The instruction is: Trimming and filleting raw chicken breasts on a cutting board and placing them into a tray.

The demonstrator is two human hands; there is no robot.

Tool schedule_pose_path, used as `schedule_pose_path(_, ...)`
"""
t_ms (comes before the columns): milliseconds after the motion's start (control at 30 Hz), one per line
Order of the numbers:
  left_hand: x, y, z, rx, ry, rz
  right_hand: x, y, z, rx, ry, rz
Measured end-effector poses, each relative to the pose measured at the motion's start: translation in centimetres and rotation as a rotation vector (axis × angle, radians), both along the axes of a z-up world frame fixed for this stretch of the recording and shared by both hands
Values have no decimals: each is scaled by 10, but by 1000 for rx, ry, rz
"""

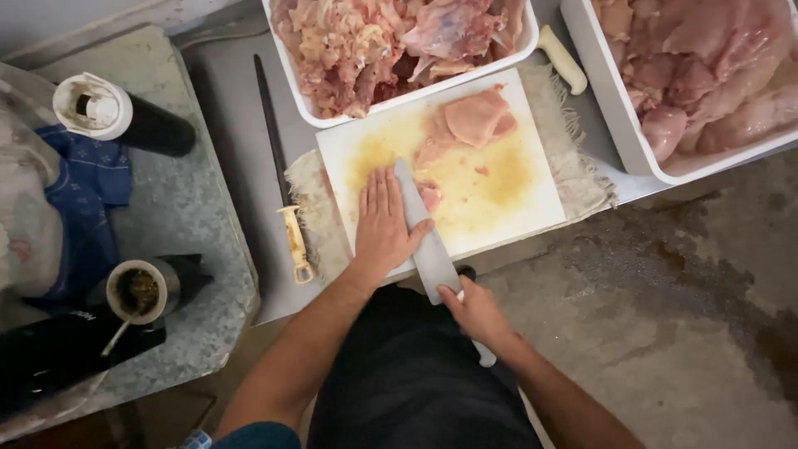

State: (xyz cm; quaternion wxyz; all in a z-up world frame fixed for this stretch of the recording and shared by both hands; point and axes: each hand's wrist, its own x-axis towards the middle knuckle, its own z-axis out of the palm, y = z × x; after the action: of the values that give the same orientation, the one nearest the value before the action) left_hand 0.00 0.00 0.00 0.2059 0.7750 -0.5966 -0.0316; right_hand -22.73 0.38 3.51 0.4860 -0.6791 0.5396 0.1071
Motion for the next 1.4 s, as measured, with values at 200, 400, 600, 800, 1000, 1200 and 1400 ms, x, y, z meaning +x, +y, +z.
schedule_pose_path(200,1,0,0,-12,-27,-4,-8,-13,12,56,-1,39)
schedule_pose_path(400,-1,-1,0,-19,-63,14,-8,-14,50,111,30,79)
schedule_pose_path(600,0,0,-4,-57,-53,0,-20,-8,50,25,29,205)
schedule_pose_path(800,1,0,-5,-85,-69,-9,-30,0,43,41,13,179)
schedule_pose_path(1000,4,5,7,-36,-83,-61,-45,0,31,238,90,149)
schedule_pose_path(1200,11,-1,1,23,100,-19,-81,0,68,295,170,154)
schedule_pose_path(1400,22,-16,30,-367,22,-34,-128,1,65,252,313,123)
